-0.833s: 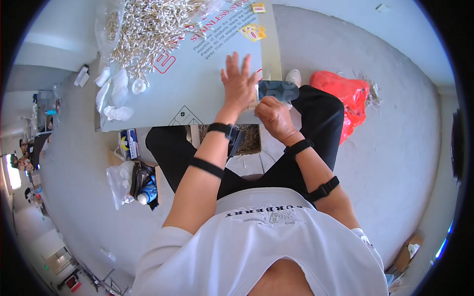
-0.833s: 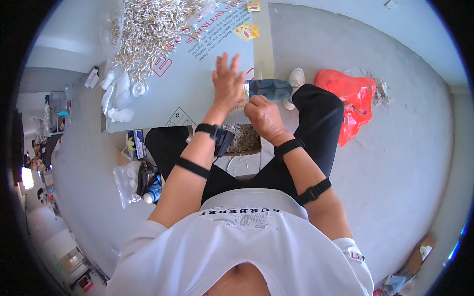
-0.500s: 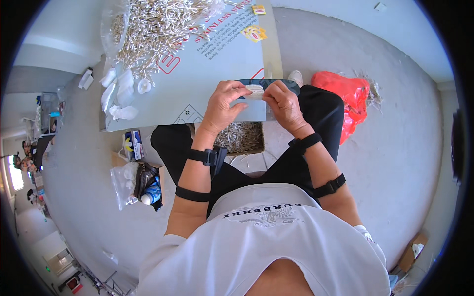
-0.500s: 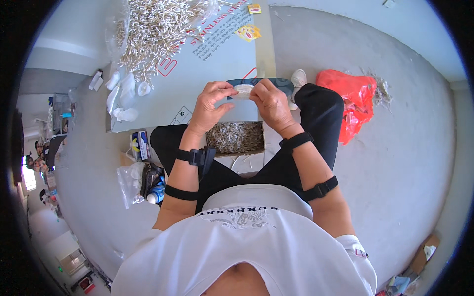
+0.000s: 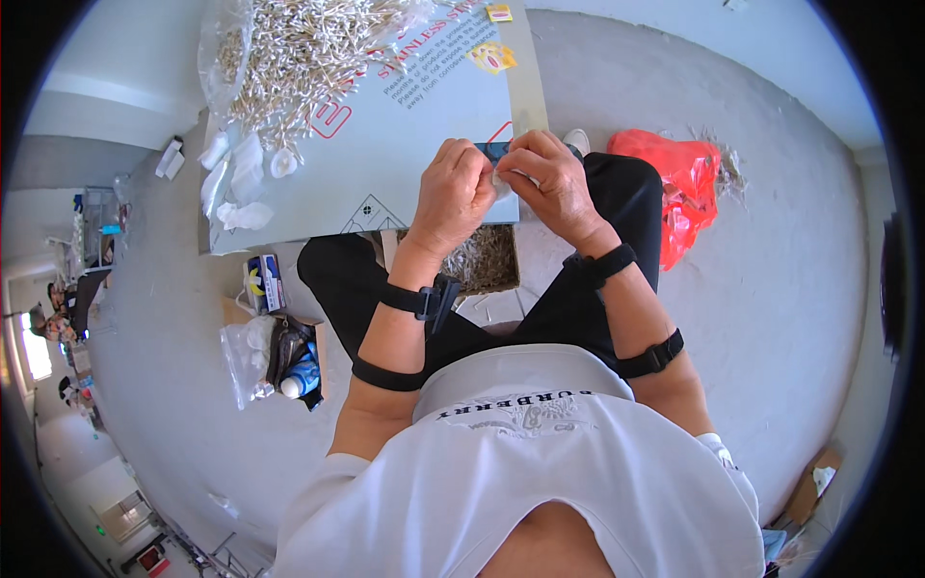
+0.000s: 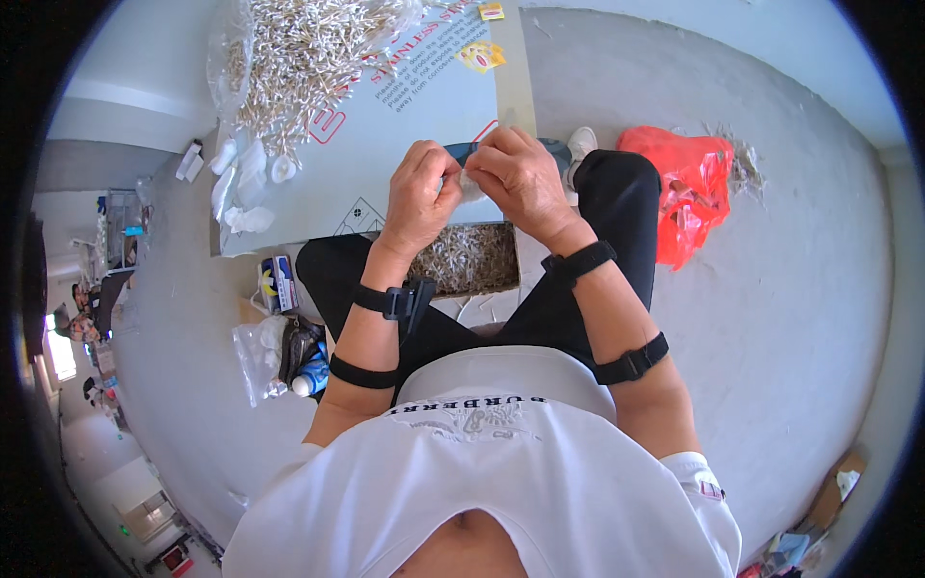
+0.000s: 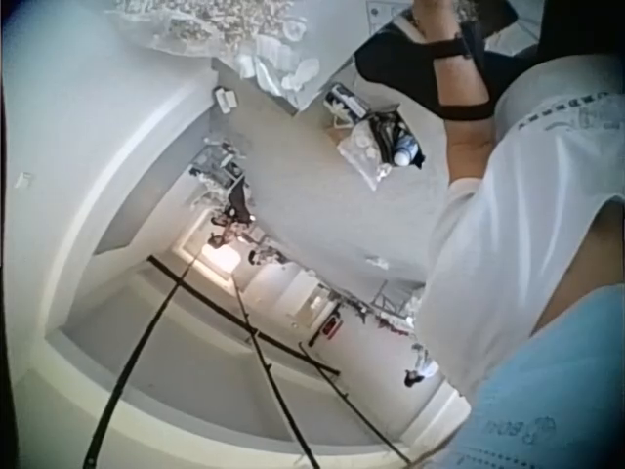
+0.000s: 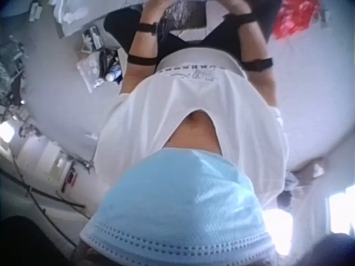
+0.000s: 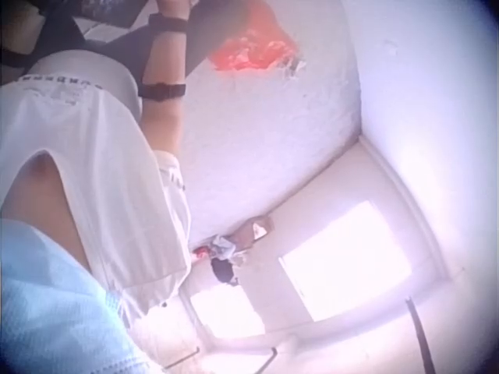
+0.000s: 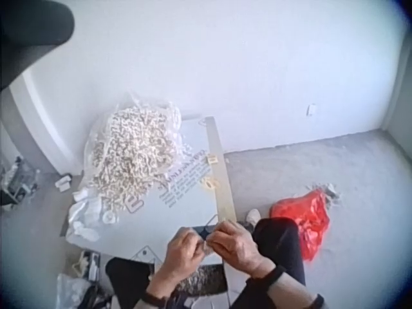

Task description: Gathering and packaging a bundle of cotton swabs into a small plastic bag.

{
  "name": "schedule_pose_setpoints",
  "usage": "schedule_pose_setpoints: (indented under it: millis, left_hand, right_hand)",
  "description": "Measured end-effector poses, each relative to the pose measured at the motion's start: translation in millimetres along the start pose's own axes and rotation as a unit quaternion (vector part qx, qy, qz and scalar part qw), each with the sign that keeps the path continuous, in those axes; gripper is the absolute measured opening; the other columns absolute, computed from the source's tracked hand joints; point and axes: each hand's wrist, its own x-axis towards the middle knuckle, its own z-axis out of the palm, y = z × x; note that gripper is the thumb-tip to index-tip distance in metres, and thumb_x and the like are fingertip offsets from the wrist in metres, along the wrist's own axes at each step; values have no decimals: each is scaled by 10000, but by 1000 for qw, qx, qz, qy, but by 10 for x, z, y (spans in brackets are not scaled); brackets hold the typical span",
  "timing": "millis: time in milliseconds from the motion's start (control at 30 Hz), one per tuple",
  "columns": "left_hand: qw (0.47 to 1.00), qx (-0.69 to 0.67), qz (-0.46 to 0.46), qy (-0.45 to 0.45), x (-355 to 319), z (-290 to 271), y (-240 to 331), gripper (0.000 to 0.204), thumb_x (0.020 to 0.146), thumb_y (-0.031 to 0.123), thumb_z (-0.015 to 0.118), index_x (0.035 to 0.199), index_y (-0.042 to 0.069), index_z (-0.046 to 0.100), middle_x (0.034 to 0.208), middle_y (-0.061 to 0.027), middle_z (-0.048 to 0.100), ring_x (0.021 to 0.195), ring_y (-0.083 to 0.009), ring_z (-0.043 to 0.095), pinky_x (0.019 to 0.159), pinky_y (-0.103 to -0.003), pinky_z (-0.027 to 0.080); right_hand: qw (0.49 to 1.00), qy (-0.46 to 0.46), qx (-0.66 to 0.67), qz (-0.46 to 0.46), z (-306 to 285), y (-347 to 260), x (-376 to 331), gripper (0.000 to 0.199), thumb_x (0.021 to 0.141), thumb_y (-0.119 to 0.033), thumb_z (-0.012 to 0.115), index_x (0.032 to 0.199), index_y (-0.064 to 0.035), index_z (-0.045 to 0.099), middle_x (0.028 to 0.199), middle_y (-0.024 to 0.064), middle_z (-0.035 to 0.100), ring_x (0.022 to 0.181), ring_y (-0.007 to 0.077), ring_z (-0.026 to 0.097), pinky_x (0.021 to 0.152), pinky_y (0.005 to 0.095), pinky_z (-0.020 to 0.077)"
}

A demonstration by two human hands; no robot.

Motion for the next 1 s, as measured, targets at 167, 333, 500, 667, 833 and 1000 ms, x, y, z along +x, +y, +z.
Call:
schedule_pose_setpoints:
  millis: [167,333,500,667,833,1000]
  left_hand:
    - [1000,-13,-19,-4,-17,-21,29,136,693,-44,586,757,21,486,746,-119,514,751,-330,540,646,-427,463]
    - [997,-41,-63,-7,-111,-173,-56,123,704,-35,576,770,15,487,732,-120,501,727,-326,529,644,-422,456]
    - [995,-43,-89,27,-134,-340,-92,109,747,-28,584,800,16,500,750,-115,497,735,-308,519,652,-403,447]
    - [998,-31,-11,50,-50,-286,124,103,769,-38,582,833,24,529,803,-120,531,769,-315,528,662,-403,450]
    - [997,-50,37,-49,-209,-285,261,134,808,32,651,911,6,570,878,-106,565,798,-251,534,709,-343,441]
    - [968,-205,-134,60,-257,-291,286,436,721,225,795,1049,32,584,1051,-79,590,981,-192,568,791,-319,445]
  right_hand:
    - [999,-5,-37,-30,-8,-74,66,109,694,-60,668,727,-47,566,813,83,549,791,293,558,695,383,481]
    - [995,-34,-68,-59,-203,27,34,108,660,-38,641,721,-43,552,774,104,529,781,303,550,683,399,480]
    - [982,31,31,184,-385,247,-246,188,840,-179,659,763,-10,634,773,93,605,683,214,588,595,330,463]
    - [572,-126,584,562,-113,-11,-298,694,924,-650,436,899,-3,685,772,109,683,654,134,624,535,259,481]
    - [550,-36,639,536,-3,-257,-194,436,923,-445,594,994,-24,683,865,96,700,712,156,630,611,253,476]
    - [753,-19,548,364,-39,-318,-226,215,869,-143,707,1046,-22,698,939,35,700,841,79,617,767,260,490]
